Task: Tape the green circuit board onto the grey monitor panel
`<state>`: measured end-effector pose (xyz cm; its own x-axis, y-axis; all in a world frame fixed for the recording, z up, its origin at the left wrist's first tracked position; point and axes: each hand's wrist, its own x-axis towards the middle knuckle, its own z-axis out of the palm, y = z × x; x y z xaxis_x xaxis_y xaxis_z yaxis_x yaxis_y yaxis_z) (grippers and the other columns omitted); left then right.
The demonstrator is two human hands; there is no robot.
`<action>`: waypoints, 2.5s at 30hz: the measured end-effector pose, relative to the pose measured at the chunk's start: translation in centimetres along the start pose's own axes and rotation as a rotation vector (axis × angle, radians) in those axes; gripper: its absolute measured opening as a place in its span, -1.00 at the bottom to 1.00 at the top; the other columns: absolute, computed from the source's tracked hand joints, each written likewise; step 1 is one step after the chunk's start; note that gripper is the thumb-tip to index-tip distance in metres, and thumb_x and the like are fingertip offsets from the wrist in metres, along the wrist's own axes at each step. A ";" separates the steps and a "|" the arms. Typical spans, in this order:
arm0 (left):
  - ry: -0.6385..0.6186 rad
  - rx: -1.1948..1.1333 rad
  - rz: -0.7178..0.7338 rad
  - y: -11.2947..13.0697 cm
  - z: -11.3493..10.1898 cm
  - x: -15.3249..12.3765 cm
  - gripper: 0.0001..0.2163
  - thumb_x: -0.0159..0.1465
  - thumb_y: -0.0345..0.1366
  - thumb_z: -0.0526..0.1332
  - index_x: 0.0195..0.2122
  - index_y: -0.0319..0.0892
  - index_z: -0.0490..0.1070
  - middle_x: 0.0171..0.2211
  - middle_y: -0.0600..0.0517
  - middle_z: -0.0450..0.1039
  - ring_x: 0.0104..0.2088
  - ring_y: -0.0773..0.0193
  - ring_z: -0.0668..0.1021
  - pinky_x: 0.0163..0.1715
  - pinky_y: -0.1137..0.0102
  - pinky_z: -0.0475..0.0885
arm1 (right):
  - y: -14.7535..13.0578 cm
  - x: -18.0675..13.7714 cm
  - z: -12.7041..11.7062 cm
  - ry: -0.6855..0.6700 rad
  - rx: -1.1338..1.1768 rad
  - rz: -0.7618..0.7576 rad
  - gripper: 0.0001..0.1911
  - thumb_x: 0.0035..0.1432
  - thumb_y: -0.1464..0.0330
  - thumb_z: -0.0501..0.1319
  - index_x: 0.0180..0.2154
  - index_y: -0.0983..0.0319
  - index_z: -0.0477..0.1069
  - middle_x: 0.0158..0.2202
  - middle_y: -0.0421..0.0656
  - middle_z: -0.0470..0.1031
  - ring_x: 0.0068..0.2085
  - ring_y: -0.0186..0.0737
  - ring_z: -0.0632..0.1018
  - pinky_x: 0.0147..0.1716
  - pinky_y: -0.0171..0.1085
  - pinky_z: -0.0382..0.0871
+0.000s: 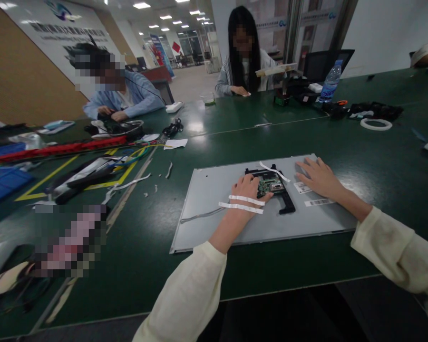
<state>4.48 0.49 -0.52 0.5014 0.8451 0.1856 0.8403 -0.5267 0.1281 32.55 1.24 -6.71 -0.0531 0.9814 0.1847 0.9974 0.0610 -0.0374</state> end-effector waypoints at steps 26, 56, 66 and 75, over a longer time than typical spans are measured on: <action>-0.163 0.107 -0.052 -0.1 -1.6 -0.1 -0.60 0.21 -0.03 0.19 0.01 -0.10 0.34 0.04 -0.12 0.36 -0.01 -0.04 0.41 -0.16 0.09 0.41 | 0.4 0.0 0.3 0.025 0.012 -0.026 -0.39 0.25 0.01 -0.16 0.22 0.10 0.14 0.24 -0.01 0.13 0.18 0.34 0.17 0.02 0.16 0.19; -0.175 0.122 -0.055 -0.3 -2.0 -0.2 -0.58 0.23 -0.04 0.16 0.06 -0.11 0.32 0.02 -0.15 0.35 -0.01 -0.03 0.42 -0.13 0.13 0.41 | 0.6 0.0 0.5 0.056 0.005 -0.051 -0.40 0.25 0.02 -0.17 0.22 0.12 0.14 0.23 0.01 0.13 0.18 0.33 0.17 0.00 0.17 0.21; -0.135 0.103 -0.086 -0.8 -1.5 -0.3 -0.58 0.22 -0.02 0.15 0.06 -0.07 0.31 0.07 -0.14 0.29 0.01 -0.05 0.39 -0.11 0.10 0.38 | -0.4 1.1 0.2 0.043 0.041 -0.037 -0.40 0.24 0.03 -0.15 0.22 0.12 0.15 0.24 0.01 0.13 0.19 0.34 0.15 0.02 0.19 0.18; 0.027 0.100 -0.074 -0.8 -0.9 -0.1 -0.58 0.22 -0.04 0.15 0.03 -0.14 0.30 0.18 -0.19 0.13 0.21 -0.06 0.15 0.09 -0.06 0.13 | -1.4 1.1 -0.9 0.141 0.101 -0.111 -0.45 0.25 0.13 -0.09 0.20 0.22 0.16 0.23 0.00 0.17 0.25 0.17 0.11 0.11 0.23 0.06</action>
<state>3.59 0.68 0.24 0.4323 0.8780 0.2054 0.8921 -0.4496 0.0445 31.18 2.04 -5.61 -0.1484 0.9327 0.3288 0.9754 0.1928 -0.1065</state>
